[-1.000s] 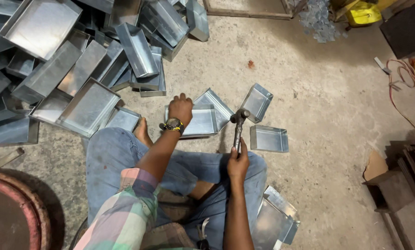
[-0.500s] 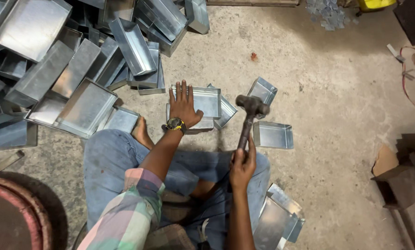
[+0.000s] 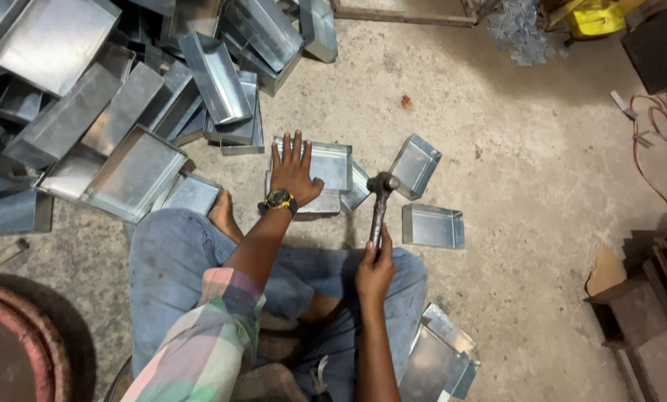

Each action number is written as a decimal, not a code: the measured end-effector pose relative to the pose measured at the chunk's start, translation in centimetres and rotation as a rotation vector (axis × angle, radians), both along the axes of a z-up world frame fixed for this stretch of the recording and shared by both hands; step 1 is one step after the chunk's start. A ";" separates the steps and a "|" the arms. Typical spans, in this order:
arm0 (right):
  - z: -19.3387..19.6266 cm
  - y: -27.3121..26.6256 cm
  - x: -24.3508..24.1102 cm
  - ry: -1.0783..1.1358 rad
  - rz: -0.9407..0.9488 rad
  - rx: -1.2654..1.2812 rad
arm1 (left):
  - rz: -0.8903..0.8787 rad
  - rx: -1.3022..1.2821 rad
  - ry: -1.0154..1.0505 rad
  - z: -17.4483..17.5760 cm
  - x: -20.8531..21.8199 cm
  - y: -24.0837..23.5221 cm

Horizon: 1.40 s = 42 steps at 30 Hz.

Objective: The person hammers the edges and seams of small metal boxes by hand using a hammer while sitting on the floor, handling one box at a time and placing them in a pile.

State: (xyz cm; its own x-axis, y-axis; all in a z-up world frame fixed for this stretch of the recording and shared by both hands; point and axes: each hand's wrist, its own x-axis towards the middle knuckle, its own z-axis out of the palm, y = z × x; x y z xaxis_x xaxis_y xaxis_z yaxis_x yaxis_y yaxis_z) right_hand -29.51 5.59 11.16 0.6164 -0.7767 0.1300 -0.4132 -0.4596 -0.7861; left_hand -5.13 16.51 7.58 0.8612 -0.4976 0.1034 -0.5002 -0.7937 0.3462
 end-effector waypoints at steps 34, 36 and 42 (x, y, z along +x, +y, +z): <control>-1.0 -1.9 -0.5 -0.316 0.253 0.368 | -0.094 0.102 0.053 -0.9 1.1 1.1; 0.4 -1.6 -0.6 -0.325 0.249 0.332 | -0.114 0.021 -0.160 1.0 0.5 2.0; 7.4 0.4 -2.4 -0.511 0.259 0.240 | -0.204 -0.071 -0.281 6.3 -3.4 3.8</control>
State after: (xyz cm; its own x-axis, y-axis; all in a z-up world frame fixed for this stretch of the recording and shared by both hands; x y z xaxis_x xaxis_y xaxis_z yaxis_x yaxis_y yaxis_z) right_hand -31.90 6.03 18.58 0.6944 -0.6546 0.2988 0.1441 -0.2803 -0.9490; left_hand -8.54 20.29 13.85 0.6775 -0.6396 0.3632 -0.7298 -0.6462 0.2233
